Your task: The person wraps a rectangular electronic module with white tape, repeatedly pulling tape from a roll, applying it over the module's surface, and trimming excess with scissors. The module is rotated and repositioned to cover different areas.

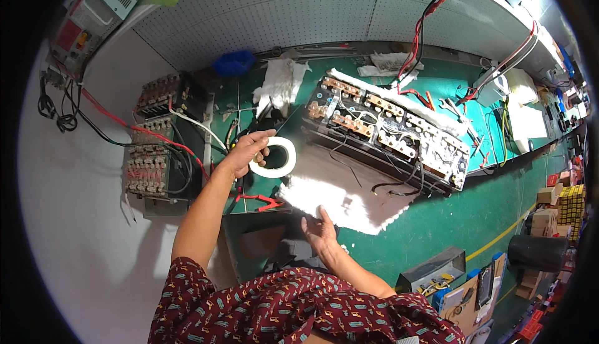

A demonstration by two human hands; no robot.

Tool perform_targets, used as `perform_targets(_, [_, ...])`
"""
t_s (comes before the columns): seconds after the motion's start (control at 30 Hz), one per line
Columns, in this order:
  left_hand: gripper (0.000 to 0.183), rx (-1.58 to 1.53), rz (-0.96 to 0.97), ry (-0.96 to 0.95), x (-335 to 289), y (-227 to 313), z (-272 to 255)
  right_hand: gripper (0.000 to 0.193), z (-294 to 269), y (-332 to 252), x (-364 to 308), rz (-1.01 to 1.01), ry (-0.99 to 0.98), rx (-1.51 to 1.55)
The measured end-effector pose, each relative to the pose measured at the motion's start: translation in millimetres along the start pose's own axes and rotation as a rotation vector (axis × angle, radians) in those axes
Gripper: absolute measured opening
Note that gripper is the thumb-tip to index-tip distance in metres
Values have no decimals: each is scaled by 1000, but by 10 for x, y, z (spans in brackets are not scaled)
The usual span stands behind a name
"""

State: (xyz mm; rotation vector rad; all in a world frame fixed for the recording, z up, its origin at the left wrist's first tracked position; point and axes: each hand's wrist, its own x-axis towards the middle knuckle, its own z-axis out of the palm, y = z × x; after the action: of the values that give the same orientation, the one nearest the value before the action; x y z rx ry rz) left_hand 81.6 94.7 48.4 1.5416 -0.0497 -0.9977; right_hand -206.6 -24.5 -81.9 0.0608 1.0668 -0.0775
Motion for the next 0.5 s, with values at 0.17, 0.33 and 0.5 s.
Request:
perform_targets(0.17, [45,27,-44,-113,-42,249,-233,39,887,-209,-464,-92,-117,171])
perform_targets(0.33, [45,11,-37,-206,125,340,-418,66,1289,-215,-279,-337,-116,-125])
perform_targets(0.5, [46,-51,-24,-292,144,299,-482,42,1645,-711,-204,-433,-263,-354])
